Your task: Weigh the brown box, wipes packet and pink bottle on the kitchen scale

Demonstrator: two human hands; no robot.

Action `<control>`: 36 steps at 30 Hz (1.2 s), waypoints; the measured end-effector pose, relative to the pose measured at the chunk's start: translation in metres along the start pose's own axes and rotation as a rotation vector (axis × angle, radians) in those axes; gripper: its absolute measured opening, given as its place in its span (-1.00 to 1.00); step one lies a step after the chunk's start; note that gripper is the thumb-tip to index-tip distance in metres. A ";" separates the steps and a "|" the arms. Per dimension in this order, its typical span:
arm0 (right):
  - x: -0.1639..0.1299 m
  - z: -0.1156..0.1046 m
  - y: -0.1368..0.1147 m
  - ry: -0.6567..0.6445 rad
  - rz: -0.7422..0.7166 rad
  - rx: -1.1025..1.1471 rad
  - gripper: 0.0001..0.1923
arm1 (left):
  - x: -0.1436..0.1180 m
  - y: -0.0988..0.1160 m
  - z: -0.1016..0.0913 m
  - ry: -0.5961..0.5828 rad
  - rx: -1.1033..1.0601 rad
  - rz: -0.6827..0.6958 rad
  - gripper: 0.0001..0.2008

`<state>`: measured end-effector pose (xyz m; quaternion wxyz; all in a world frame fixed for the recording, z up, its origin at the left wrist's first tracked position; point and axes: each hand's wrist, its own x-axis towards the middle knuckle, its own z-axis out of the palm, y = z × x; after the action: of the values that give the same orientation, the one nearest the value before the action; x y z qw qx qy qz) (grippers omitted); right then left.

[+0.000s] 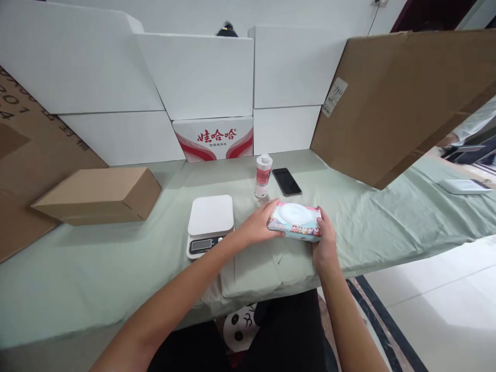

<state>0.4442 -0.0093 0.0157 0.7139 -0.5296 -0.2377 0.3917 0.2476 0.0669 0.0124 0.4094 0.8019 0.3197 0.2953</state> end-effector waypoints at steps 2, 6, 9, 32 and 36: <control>-0.010 0.011 0.000 -0.015 0.020 0.036 -0.35 | -0.019 0.005 -0.011 0.072 0.044 0.055 0.10; -0.026 0.059 0.003 -0.175 -0.023 0.080 -0.40 | -0.062 0.020 -0.063 0.297 0.188 0.225 -0.03; -0.033 0.118 0.013 -0.385 -0.155 0.081 -0.41 | -0.092 0.016 -0.113 0.482 0.328 0.291 -0.10; -0.042 0.195 0.063 -0.614 -0.511 -0.267 -0.39 | -0.143 -0.061 -0.162 0.681 0.256 0.093 -0.09; -0.037 0.194 0.065 -0.581 -0.530 -0.285 -0.38 | -0.143 -0.060 -0.162 0.684 0.281 0.072 -0.08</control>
<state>0.2569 0.0802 0.0208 0.6129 -0.4109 -0.6091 0.2908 0.0235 0.0623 0.0106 0.1543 0.7159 0.4471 0.5136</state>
